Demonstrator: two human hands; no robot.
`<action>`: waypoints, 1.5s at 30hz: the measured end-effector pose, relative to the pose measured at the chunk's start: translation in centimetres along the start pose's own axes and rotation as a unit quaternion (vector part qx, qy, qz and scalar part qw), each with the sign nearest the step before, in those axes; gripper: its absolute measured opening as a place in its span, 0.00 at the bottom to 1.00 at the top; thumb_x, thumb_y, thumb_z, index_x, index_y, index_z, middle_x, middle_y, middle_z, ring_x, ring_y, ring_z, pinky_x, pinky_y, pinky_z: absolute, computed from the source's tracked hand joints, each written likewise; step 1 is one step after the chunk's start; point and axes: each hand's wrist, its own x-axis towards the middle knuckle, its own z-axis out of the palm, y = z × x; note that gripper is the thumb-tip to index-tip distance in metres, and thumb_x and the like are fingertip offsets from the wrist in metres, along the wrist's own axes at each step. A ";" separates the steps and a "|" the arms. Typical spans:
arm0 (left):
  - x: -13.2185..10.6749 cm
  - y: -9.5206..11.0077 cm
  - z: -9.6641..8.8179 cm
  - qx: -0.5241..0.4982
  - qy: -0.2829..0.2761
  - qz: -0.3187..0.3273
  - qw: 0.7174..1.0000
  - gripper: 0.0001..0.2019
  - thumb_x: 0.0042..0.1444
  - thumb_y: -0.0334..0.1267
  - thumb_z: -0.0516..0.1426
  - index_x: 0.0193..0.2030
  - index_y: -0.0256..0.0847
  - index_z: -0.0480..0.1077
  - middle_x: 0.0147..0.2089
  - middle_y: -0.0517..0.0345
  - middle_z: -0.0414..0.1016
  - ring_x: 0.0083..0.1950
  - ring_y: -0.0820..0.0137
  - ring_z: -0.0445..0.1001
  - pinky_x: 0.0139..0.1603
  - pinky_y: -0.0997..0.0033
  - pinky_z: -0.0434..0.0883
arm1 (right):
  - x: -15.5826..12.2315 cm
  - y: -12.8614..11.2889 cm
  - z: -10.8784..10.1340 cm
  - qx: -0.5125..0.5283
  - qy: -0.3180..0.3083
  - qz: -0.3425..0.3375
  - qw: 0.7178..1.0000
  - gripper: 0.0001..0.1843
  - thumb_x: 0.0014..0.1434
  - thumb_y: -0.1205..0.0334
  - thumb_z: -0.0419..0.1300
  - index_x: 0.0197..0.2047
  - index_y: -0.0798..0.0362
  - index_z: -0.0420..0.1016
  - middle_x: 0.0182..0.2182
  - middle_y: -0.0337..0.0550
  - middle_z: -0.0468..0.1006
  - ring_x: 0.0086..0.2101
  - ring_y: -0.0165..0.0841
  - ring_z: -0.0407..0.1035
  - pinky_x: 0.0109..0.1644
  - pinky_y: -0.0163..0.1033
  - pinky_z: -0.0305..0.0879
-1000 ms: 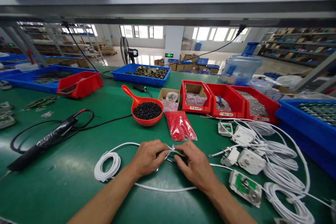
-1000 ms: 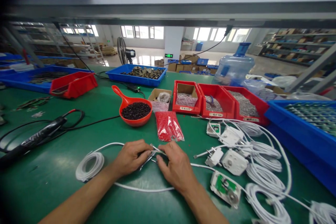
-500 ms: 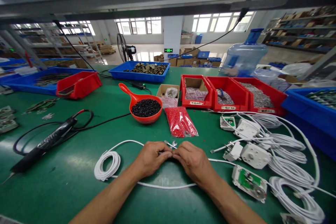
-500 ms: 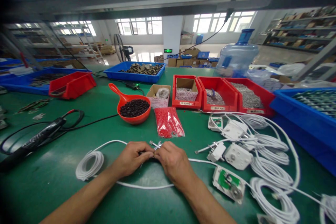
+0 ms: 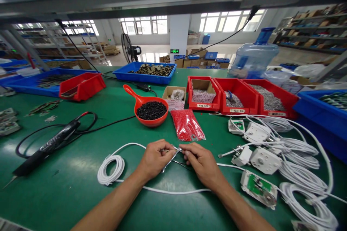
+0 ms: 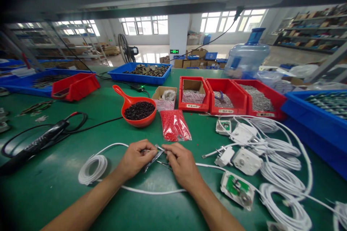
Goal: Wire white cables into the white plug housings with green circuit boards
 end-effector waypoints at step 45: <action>-0.3 0.0 0.3 0.019 -0.015 0.058 0.998 0.07 0.54 0.33 0.57 0.28 0.35 0.74 0.24 0.61 0.68 0.25 0.79 0.61 0.28 0.80 0.58 | 0.2 0.7 2.4 0.251 0.042 0.149 0.955 0.14 0.49 0.54 0.69 0.33 0.56 0.76 0.25 0.39 0.77 0.26 0.29 0.69 0.30 0.33 0.67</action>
